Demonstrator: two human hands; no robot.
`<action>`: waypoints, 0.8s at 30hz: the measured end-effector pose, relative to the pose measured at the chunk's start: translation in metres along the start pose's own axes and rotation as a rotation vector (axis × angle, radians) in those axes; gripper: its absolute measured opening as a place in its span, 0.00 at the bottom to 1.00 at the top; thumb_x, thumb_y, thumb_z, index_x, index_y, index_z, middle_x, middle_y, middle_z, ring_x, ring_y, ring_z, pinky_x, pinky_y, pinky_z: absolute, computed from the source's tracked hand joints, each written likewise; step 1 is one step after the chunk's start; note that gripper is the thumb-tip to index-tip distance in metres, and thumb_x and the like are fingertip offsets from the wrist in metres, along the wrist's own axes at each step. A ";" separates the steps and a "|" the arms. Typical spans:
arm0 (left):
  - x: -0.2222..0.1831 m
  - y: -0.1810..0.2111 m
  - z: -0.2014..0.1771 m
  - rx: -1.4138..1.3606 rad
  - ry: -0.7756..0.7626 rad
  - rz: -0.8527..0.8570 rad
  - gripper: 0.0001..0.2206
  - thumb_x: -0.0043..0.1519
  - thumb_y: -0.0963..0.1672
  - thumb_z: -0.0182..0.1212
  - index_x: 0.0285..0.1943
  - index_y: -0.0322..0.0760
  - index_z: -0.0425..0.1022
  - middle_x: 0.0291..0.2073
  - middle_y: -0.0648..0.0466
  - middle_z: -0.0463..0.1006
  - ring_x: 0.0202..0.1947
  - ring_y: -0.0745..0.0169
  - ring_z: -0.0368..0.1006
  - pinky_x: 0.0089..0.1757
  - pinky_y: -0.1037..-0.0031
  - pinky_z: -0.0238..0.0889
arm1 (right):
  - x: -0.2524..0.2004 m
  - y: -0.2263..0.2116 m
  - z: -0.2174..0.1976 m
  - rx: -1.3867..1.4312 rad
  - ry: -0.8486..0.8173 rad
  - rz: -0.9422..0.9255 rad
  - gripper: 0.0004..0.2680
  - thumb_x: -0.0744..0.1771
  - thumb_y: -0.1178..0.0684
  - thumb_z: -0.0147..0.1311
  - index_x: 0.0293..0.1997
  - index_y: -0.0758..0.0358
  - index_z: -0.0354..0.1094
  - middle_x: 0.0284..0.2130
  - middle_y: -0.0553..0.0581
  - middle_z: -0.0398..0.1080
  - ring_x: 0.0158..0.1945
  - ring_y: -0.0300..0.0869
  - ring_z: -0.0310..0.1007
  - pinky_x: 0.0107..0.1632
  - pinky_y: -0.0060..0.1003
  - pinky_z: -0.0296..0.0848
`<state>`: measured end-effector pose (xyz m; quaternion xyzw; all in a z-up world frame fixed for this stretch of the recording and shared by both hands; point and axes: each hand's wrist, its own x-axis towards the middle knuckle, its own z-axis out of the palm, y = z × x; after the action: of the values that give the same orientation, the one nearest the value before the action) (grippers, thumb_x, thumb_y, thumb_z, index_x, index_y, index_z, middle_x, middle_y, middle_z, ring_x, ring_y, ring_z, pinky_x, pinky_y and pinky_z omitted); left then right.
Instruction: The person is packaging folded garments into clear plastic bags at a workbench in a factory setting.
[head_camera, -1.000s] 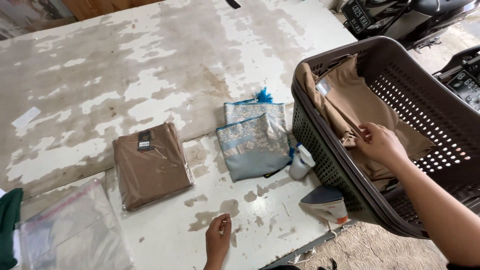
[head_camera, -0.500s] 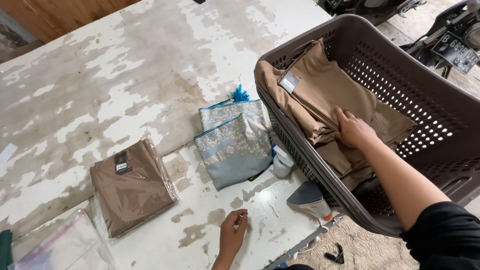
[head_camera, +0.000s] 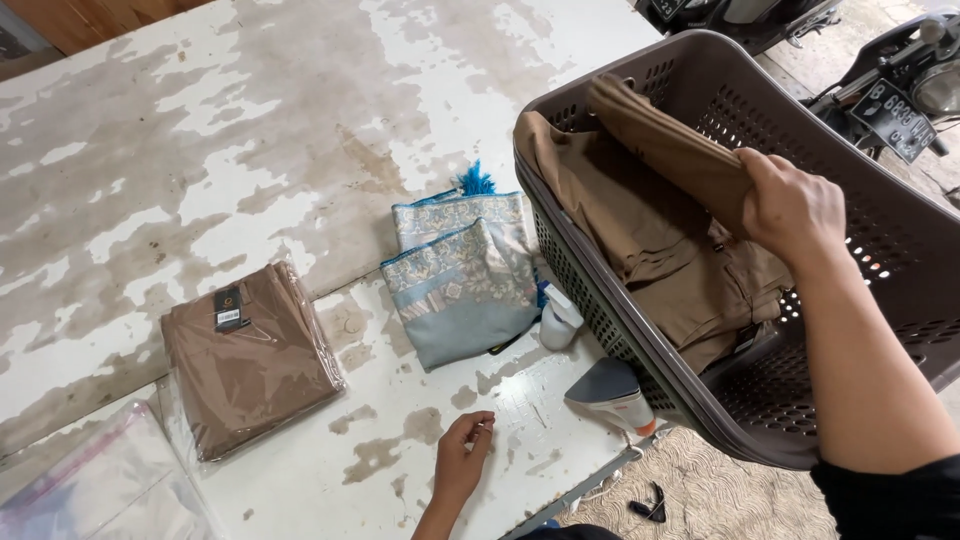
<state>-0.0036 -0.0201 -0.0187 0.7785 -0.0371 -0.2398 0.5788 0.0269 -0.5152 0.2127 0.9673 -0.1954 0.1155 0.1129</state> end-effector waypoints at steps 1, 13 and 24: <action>0.000 0.003 -0.001 -0.001 0.001 0.001 0.11 0.63 0.45 0.59 0.50 0.44 0.84 0.42 0.63 0.85 0.38 0.72 0.73 0.42 0.79 0.71 | -0.003 -0.001 -0.007 -0.001 0.001 -0.001 0.20 0.68 0.54 0.41 0.70 0.49 0.66 0.52 0.51 0.78 0.33 0.56 0.82 0.25 0.50 0.79; -0.002 0.061 -0.007 -0.319 -0.159 -0.126 0.16 0.67 0.47 0.50 0.55 0.39 0.81 0.53 0.55 0.84 0.44 0.64 0.79 0.47 0.74 0.71 | -0.131 -0.154 -0.114 -0.148 -0.056 -0.359 0.18 0.69 0.56 0.39 0.70 0.55 0.57 0.50 0.45 0.75 0.26 0.35 0.80 0.14 0.27 0.74; 0.010 0.072 -0.012 -1.288 -0.550 -0.368 0.32 0.65 0.63 0.34 0.62 0.46 0.71 0.59 0.41 0.74 0.57 0.40 0.71 0.55 0.46 0.64 | -0.275 -0.274 -0.122 -0.084 0.312 -0.823 0.15 0.70 0.57 0.36 0.61 0.70 0.65 0.52 0.69 0.71 0.44 0.55 0.75 0.36 0.38 0.76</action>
<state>0.0262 -0.0360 0.0464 0.1880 0.0989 -0.4951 0.8425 -0.1308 -0.1397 0.2072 0.9300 0.2211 0.1977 0.2170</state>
